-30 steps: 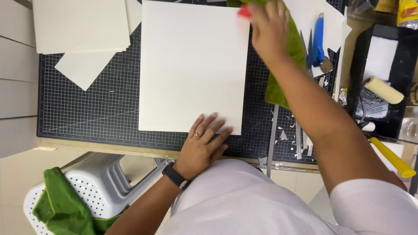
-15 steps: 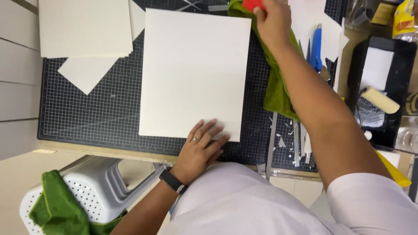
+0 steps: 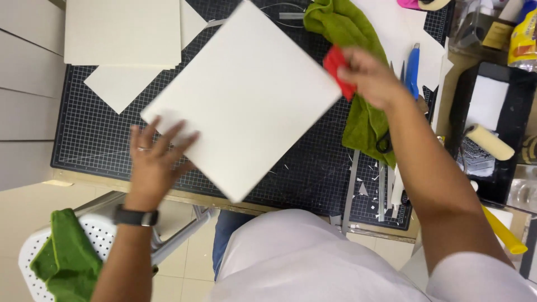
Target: Applying and smoothing a white paper sheet onto a cardboard box using a hand scraper.
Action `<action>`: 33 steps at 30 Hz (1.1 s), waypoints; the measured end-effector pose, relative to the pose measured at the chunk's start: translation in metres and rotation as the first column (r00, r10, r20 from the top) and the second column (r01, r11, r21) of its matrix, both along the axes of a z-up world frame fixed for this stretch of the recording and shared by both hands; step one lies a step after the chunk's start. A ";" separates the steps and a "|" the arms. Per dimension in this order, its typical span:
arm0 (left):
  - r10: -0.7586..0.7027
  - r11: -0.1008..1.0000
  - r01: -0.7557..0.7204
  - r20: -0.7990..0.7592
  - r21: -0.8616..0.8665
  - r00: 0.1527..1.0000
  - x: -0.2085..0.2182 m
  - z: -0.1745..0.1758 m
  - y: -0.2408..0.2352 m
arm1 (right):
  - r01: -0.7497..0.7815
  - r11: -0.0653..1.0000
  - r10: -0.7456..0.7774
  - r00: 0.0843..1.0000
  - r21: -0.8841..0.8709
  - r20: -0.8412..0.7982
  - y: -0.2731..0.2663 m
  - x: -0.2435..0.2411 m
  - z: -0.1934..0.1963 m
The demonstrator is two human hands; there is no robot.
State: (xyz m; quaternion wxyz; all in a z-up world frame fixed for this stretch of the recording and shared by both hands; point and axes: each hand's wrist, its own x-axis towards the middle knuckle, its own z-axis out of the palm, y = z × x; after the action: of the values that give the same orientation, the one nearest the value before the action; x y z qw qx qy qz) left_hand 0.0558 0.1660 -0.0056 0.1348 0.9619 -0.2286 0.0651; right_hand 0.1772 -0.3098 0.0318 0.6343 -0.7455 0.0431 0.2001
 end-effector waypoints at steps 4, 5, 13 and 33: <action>0.185 0.974 -0.188 0.037 0.129 0.982 0.005 0.005 0.043 | -0.155 0.971 0.184 0.971 -0.183 0.152 -0.017 -0.059 -0.010; 0.185 0.973 -0.188 0.033 0.131 0.982 0.012 0.001 0.026 | -0.156 0.971 0.184 0.972 -0.181 0.148 -0.015 -0.066 -0.009; 0.051 0.996 -0.052 -0.016 -0.069 0.999 0.023 -0.019 -0.163 | 0.017 0.715 0.656 0.327 -0.699 0.680 0.022 -0.135 -0.054; 0.135 0.986 -0.087 -0.362 0.146 0.922 0.037 0.010 -0.170 | 0.028 0.737 0.601 0.432 -0.676 0.673 0.041 -0.139 -0.054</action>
State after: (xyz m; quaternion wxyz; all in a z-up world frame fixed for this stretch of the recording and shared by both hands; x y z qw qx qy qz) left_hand 0.0933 -0.0039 0.0047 0.1102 0.9749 -0.1480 -0.1249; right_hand 0.0383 -0.2685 -0.0224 0.2496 -0.8930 -0.3568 -0.1141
